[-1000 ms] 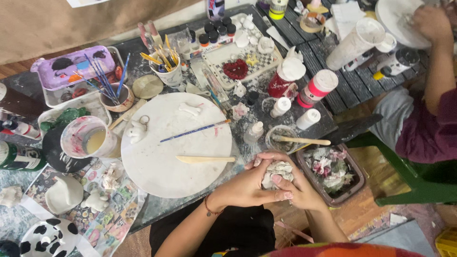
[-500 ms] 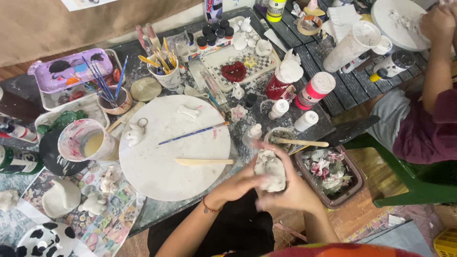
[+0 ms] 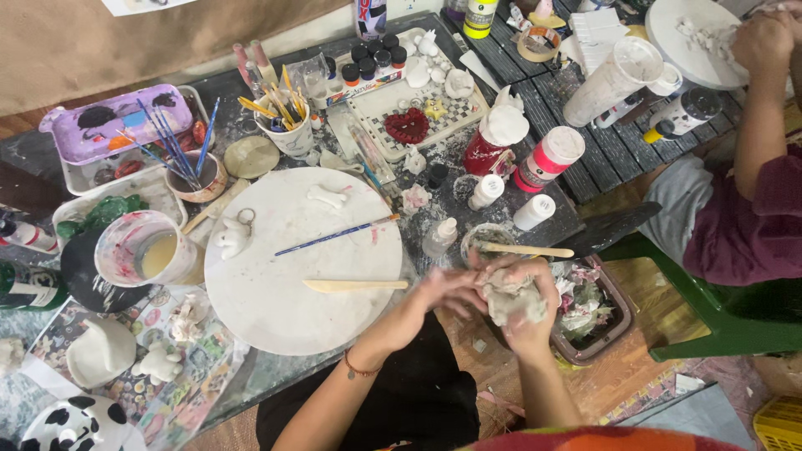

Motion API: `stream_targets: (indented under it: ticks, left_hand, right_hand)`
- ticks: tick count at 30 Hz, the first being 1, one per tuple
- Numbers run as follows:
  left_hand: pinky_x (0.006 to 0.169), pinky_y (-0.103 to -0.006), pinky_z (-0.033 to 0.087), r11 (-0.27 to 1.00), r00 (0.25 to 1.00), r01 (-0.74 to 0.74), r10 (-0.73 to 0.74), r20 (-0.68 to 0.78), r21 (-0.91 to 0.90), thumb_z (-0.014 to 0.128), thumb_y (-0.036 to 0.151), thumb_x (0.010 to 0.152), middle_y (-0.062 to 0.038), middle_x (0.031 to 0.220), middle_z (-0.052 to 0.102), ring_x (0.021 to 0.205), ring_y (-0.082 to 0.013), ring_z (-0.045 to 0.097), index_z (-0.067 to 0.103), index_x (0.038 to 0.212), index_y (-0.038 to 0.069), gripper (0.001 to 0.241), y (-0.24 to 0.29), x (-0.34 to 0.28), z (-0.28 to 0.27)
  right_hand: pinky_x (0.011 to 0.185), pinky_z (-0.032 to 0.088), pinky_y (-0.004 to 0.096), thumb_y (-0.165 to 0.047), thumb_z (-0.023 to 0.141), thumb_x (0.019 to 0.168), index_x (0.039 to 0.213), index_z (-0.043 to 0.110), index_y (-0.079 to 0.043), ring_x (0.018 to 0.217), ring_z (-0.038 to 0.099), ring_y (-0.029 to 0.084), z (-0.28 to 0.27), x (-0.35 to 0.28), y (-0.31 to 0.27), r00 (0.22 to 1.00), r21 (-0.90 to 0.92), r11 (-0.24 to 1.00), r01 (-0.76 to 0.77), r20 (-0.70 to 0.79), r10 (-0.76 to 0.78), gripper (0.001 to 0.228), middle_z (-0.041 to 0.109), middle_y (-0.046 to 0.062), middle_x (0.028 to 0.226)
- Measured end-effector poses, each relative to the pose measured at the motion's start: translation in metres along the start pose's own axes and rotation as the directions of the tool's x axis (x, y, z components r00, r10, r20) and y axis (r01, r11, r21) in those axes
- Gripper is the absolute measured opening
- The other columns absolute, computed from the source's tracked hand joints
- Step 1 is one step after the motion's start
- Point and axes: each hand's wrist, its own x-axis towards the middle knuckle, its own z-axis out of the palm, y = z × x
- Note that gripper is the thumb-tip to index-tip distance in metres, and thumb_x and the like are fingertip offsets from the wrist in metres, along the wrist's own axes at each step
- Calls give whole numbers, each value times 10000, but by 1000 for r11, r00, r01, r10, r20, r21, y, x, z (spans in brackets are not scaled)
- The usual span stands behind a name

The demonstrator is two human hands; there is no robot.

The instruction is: The person mixes a gray clay-like substance in a small container using a wooden stick. They then transfer the mixture onto a white circular board and knead it by hand, forming a cohesive lump.

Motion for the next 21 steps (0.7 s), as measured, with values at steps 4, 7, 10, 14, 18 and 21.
stream_targets:
  ticks: [4, 7, 10, 14, 18, 21]
  left_hand:
    - [805, -317, 507, 993, 912, 59, -10, -409, 107, 327, 445, 1100, -115, 912, 647, 858, -193, 618, 666, 1119, -26, 581, 3, 6, 20]
    - [690, -331, 455, 917, 820, 111, 133, -556, 382, 381, 390, 1089, -84, 725, 484, 698, -187, 502, 586, 958, 33, 432, 16, 0, 30]
    - [749, -327, 463, 962, 849, -98, 214, -483, 254, 395, 343, 1101, -50, 778, 518, 767, -158, 531, 502, 908, 50, 367, 26, -3, 31]
    - [829, -336, 472, 950, 874, -288, 311, -373, 119, 374, 330, 1120, -73, 860, 556, 856, -184, 608, 487, 965, 53, 337, 31, 6, 35]
    - [860, -377, 490, 894, 836, -445, 391, -384, -59, 339, 376, 1111, -76, 876, 557, 878, -215, 628, 482, 1033, 63, 353, 34, 28, 38]
    - [852, -389, 480, 877, 831, -452, 347, -435, -163, 305, 426, 1087, -80, 886, 558, 896, -236, 632, 477, 1085, 66, 399, 33, 40, 44]
  right_hand:
    - [1000, 524, 507, -282, 751, 1014, 1183, 582, -75, 1058, 702, 299, 15, 5, -1, 1000, 358, 933, 29, -7, -28, 316, 676, 146, 1201]
    - [1157, 498, 582, -273, 736, 1005, 1230, 581, -129, 1061, 685, 263, 22, 23, -19, 997, 462, 887, 3, -76, 35, 309, 652, 95, 1183]
    - [894, 539, 464, -215, 735, 849, 1253, 594, -193, 959, 657, 194, 21, 34, -40, 950, 540, 841, -39, -242, 200, 429, 653, 38, 1123]
    - [714, 486, 313, -175, 661, 960, 1080, 609, -146, 810, 610, 183, 19, 43, -45, 980, 629, 777, -33, -131, 148, 134, 676, 35, 1030]
    - [629, 446, 311, -492, 395, 1178, 759, 566, -103, 640, 538, 151, 18, 34, -39, 994, 628, 772, 93, -21, -103, 597, 630, 61, 790]
    - [485, 400, 303, -474, 267, 1194, 623, 483, -129, 480, 451, 169, 15, 29, -28, 985, 556, 813, 171, -80, -153, 702, 555, 75, 644]
